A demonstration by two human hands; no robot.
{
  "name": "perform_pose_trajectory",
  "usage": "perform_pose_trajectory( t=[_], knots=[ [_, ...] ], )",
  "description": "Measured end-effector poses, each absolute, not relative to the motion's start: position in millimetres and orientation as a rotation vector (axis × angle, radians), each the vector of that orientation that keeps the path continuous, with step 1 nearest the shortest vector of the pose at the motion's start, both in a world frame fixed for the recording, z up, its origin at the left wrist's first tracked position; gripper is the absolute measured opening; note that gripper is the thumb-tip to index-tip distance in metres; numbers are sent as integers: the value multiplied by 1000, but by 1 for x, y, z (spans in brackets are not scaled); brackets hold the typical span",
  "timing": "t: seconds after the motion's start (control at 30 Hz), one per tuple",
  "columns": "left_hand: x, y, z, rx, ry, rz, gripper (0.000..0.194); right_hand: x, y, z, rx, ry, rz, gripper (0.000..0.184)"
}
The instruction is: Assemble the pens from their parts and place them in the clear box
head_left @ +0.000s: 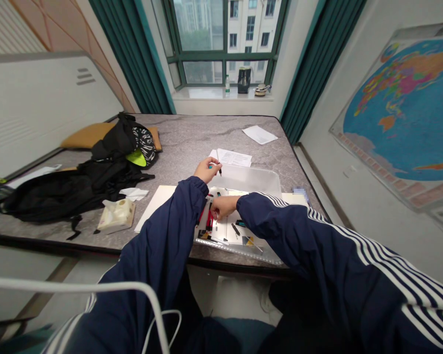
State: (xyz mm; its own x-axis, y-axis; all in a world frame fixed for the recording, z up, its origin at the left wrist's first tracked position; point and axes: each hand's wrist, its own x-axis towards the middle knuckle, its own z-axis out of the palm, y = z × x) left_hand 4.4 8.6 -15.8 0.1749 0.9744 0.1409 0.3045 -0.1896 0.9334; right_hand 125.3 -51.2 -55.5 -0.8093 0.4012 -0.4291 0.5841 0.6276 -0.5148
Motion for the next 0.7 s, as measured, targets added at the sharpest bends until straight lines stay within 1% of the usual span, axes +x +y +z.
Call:
perform_pose_trajectory(
  t=[0.17, 0.27, 0.4, 0.47, 0.53, 0.6, 0.63, 0.7],
  knots=[
    [4, 10, -17, 1646, 1247, 1047, 23, 135, -43, -41, 1081, 2399, -1135, 13],
    [4, 10, -15, 1650, 1236, 1031, 22, 144, -38, -41, 1151, 2198, -1171, 19],
    [4, 9, -12, 1626, 1266, 1036, 21, 148, -40, -45, 1095, 2002, -1216, 33],
    [4, 9, -12, 1618, 1286, 1046, 20, 143, -47, -43, 1047, 1985, -1232, 34],
    [4, 9, -13, 1623, 1293, 1050, 19, 135, -56, -39, 1004, 2057, -1234, 28],
    [4, 9, -14, 1633, 1289, 1048, 19, 126, -64, -34, 924, 2242, -1181, 17],
    [4, 9, -15, 1633, 1286, 1046, 20, 122, -68, -32, 890, 2357, -1123, 14],
    [3, 8, -15, 1627, 1278, 1038, 21, 117, -72, -31, 822, 2600, -951, 13]
  ],
)
